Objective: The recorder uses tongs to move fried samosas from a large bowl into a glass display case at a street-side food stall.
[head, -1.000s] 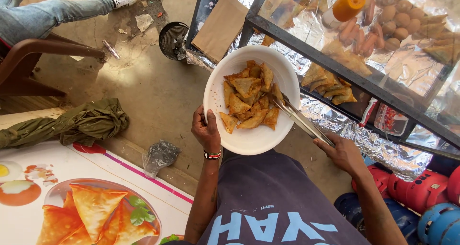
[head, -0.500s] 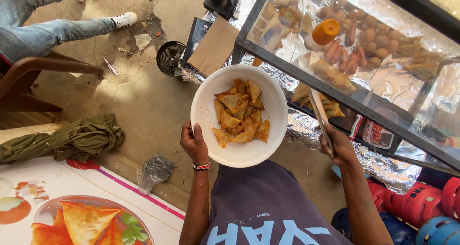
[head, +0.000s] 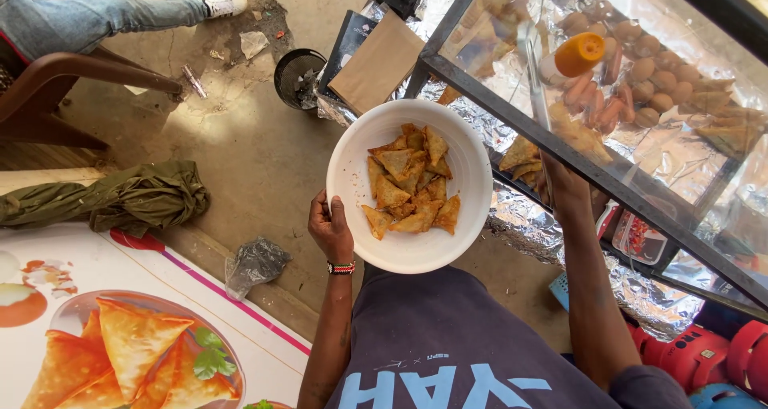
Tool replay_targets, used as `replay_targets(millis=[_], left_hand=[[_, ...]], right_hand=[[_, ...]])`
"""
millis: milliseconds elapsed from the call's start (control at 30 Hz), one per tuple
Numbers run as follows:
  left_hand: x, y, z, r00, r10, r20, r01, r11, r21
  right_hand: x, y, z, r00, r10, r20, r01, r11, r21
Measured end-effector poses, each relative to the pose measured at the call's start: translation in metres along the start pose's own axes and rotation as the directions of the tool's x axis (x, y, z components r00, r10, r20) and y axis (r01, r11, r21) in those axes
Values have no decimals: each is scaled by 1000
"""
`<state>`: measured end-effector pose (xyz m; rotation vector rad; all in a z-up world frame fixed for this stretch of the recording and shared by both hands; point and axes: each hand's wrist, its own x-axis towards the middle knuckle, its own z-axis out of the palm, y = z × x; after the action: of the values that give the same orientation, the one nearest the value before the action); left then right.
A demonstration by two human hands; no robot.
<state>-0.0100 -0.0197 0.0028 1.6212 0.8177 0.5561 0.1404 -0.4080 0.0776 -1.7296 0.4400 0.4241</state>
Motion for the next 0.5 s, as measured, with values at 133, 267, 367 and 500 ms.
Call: replay_targets(millis=[133, 267, 367, 500], left_hand=[[-3, 0, 0, 1000, -9, 6, 9, 1000, 5], [-2, 5, -1, 999, 11, 37, -11, 1000, 9], [-5, 17, 1, 997, 38, 72, -32, 996, -83], [-9, 16, 3, 996, 23, 85, -15, 996, -88]], right_hand=[[-117, 37, -21, 958, 260, 117, -252, 964, -83], [-156, 62, -17, 906, 389, 166, -382, 921, -72], [-146, 80, -15, 881, 432, 191, -413, 901, -132], [-134, 105, -5, 805, 412, 426, -525, 830, 188]])
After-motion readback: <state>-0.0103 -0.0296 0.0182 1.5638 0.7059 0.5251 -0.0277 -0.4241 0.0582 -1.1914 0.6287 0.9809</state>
